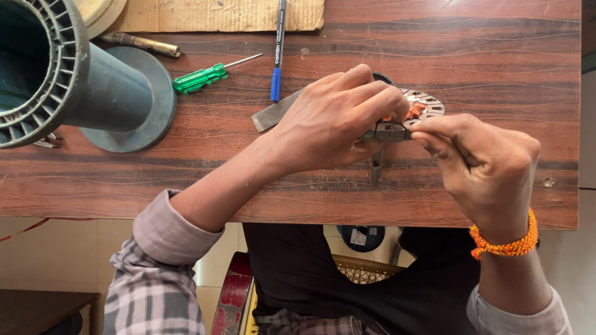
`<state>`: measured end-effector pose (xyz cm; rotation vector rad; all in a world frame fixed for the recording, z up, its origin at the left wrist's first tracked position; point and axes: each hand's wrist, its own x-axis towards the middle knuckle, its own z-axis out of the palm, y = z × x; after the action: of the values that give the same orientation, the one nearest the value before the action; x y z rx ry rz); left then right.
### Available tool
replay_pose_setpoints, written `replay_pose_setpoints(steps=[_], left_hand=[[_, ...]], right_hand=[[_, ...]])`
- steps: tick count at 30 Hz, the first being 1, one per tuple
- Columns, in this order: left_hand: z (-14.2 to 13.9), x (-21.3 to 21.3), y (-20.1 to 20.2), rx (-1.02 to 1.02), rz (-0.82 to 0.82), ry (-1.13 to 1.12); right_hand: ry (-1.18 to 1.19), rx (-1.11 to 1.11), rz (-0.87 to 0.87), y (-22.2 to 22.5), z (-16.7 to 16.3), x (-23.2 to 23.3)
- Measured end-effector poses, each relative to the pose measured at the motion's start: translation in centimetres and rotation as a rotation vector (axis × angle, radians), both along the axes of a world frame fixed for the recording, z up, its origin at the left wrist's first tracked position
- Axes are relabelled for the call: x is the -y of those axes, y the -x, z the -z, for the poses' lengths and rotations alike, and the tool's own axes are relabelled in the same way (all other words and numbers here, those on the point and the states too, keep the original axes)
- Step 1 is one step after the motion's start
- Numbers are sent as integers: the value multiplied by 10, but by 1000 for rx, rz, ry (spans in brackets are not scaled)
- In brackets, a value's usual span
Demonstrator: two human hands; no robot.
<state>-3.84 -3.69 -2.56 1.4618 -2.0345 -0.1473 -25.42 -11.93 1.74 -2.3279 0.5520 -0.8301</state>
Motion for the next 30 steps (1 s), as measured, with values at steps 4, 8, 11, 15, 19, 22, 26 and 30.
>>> replay_pose_setpoints(steps=[4, 8, 11, 15, 19, 22, 26, 30], left_hand=[[-1, 2, 0, 31, -23, -62], [-3, 2, -11, -246, 83, -151], [0, 4, -17, -717, 77, -327], [7, 13, -6, -905, -163, -435], [6, 24, 2, -724, -264, -492], [4, 31, 2, -677, -267, -521], [10, 34, -5, -815, -214, -534], [20, 38, -16, -835, -5, -552]], right_hand=[[-8, -20, -21, -6, 6, 15], [-55, -73, 14, -18, 11, 35], [-30, -78, -55, -29, 13, 43], [23, -252, -49, -35, 7, 51], [74, -355, -71, -40, 1, 59], [17, -364, -73, -45, -1, 59], [87, -327, -79, -53, -2, 56], [-44, -360, -62, -51, -13, 45]])
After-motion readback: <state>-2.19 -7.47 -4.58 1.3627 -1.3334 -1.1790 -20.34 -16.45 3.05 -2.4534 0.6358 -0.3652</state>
